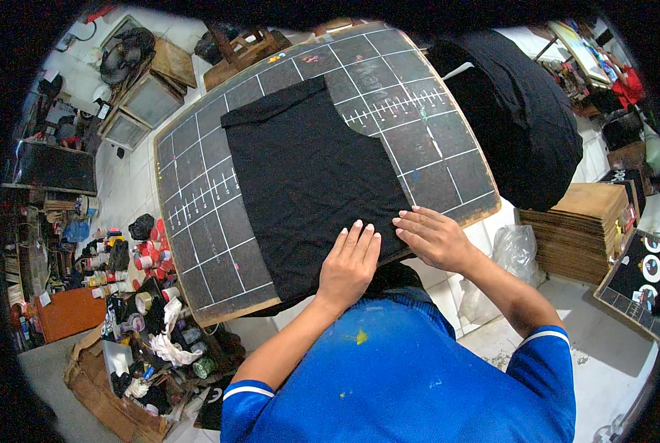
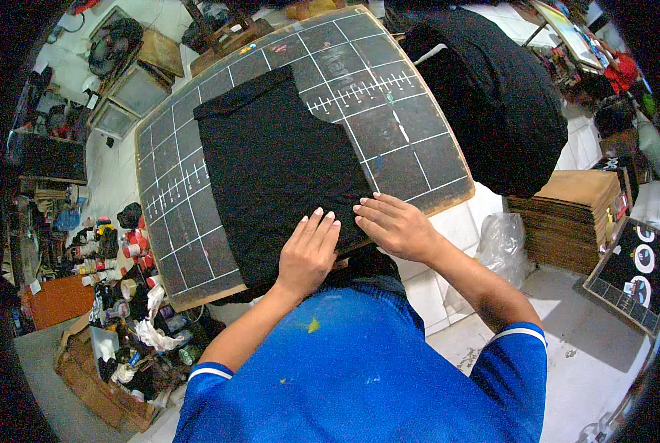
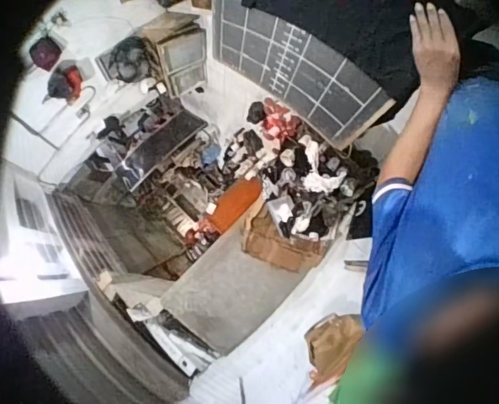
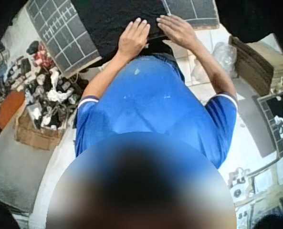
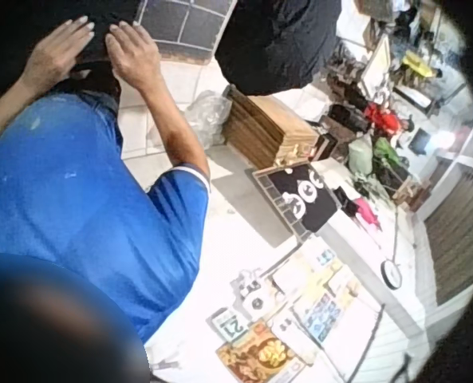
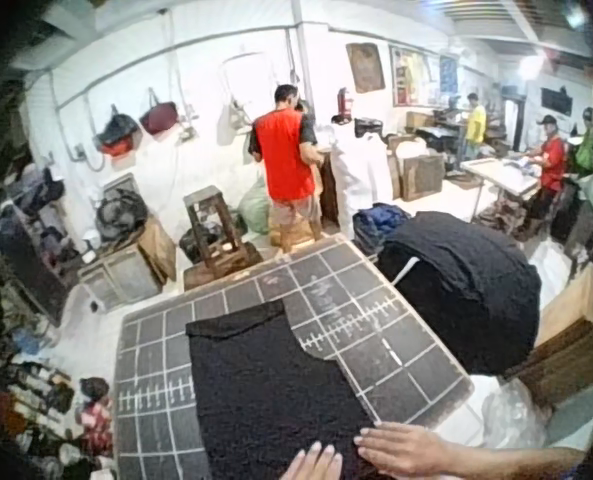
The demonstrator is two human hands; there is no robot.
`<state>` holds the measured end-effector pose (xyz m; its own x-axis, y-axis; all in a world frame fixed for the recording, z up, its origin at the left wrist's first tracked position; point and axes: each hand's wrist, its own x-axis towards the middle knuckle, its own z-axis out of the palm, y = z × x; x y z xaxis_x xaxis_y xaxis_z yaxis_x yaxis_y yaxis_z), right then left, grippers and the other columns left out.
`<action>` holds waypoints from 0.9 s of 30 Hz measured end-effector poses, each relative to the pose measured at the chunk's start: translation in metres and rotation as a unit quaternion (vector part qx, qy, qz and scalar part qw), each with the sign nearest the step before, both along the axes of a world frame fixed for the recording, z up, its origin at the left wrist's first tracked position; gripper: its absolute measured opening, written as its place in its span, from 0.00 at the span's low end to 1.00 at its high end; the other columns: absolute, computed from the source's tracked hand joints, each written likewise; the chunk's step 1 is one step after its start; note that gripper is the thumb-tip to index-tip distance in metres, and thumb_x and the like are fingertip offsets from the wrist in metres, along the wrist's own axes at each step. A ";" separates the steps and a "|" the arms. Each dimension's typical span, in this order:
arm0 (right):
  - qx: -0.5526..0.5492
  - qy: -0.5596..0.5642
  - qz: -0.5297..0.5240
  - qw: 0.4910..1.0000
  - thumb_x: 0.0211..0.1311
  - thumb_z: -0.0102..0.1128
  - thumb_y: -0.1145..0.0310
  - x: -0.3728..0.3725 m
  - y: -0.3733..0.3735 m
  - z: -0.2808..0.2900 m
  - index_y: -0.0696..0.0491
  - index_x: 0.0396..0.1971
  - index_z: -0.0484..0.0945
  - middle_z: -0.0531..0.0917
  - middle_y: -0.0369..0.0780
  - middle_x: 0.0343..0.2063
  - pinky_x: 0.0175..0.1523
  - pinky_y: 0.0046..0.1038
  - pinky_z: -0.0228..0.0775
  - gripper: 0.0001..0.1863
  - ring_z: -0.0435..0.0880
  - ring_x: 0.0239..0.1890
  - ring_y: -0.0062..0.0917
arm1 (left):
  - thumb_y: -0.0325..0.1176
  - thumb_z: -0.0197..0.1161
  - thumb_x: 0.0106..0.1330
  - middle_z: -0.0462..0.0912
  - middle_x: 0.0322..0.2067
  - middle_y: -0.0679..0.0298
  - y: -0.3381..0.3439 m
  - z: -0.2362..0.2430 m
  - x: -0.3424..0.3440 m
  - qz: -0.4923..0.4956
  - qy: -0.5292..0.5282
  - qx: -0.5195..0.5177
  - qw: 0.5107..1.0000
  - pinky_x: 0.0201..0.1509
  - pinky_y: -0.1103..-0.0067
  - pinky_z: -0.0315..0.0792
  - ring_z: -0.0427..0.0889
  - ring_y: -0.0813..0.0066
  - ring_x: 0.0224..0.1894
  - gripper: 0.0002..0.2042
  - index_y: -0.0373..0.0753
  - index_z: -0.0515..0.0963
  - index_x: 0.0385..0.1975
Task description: The person lays a large piece of black fabric on a gridded cutting table, smooths it, and folds it. They then use shears to cut the fabric along a straight line. The person repeats the process with another piece of fabric.
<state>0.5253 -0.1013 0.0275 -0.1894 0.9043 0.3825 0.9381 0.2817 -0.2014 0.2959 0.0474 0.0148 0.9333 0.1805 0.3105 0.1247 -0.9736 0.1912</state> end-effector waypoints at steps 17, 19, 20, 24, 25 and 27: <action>-0.053 0.210 0.044 0.975 0.52 0.74 0.78 0.020 0.011 0.008 0.55 0.41 0.82 0.85 0.48 0.64 0.76 0.52 0.74 0.15 0.82 0.71 0.48 | 0.22 0.71 0.60 0.88 0.61 0.52 0.060 0.037 -0.130 0.104 -0.012 -0.134 0.985 0.74 0.51 0.75 0.81 0.45 0.71 0.12 0.36 0.88 0.44; -0.052 0.282 0.021 0.958 0.52 0.72 0.78 0.026 0.030 0.009 0.55 0.41 0.81 0.85 0.48 0.64 0.75 0.51 0.75 0.15 0.82 0.70 0.50 | 0.21 0.70 0.61 0.91 0.56 0.51 0.078 0.042 -0.122 0.131 -0.046 -0.218 0.966 0.72 0.57 0.78 0.86 0.46 0.67 0.09 0.34 0.88 0.42; -0.060 0.356 0.022 0.932 0.58 0.69 0.76 0.030 0.042 0.008 0.56 0.41 0.81 0.88 0.48 0.59 0.70 0.45 0.78 0.12 0.87 0.63 0.47 | 0.22 0.70 0.64 0.92 0.54 0.51 0.091 0.044 -0.117 0.145 -0.073 -0.294 0.942 0.70 0.60 0.79 0.88 0.50 0.65 0.07 0.33 0.87 0.41; -0.119 0.464 -0.141 0.867 0.75 0.66 0.64 0.048 0.091 0.001 0.60 0.40 0.80 0.89 0.44 0.38 0.49 0.33 0.77 0.13 0.86 0.42 0.26 | 0.31 0.70 0.75 0.91 0.39 0.67 0.145 0.038 -0.084 0.307 -0.068 -0.442 0.840 0.54 0.76 0.78 0.86 0.78 0.44 0.08 0.33 0.85 0.38; -0.153 0.490 -0.180 0.839 0.77 0.67 0.61 0.054 0.103 -0.001 0.60 0.40 0.82 0.85 0.38 0.32 0.42 0.30 0.73 0.15 0.80 0.38 0.19 | 0.33 0.71 0.76 0.90 0.38 0.70 0.155 0.033 -0.074 0.362 -0.091 -0.516 0.771 0.52 0.77 0.77 0.84 0.79 0.42 0.09 0.33 0.85 0.37; -0.190 0.619 -0.201 0.735 0.77 0.69 0.61 0.054 0.116 -0.008 0.61 0.40 0.83 0.82 0.32 0.31 0.40 0.26 0.71 0.15 0.77 0.36 0.13 | 0.35 0.73 0.76 0.91 0.46 0.68 0.167 0.027 -0.063 0.343 -0.128 -0.641 0.675 0.58 0.76 0.78 0.86 0.77 0.47 0.12 0.31 0.86 0.46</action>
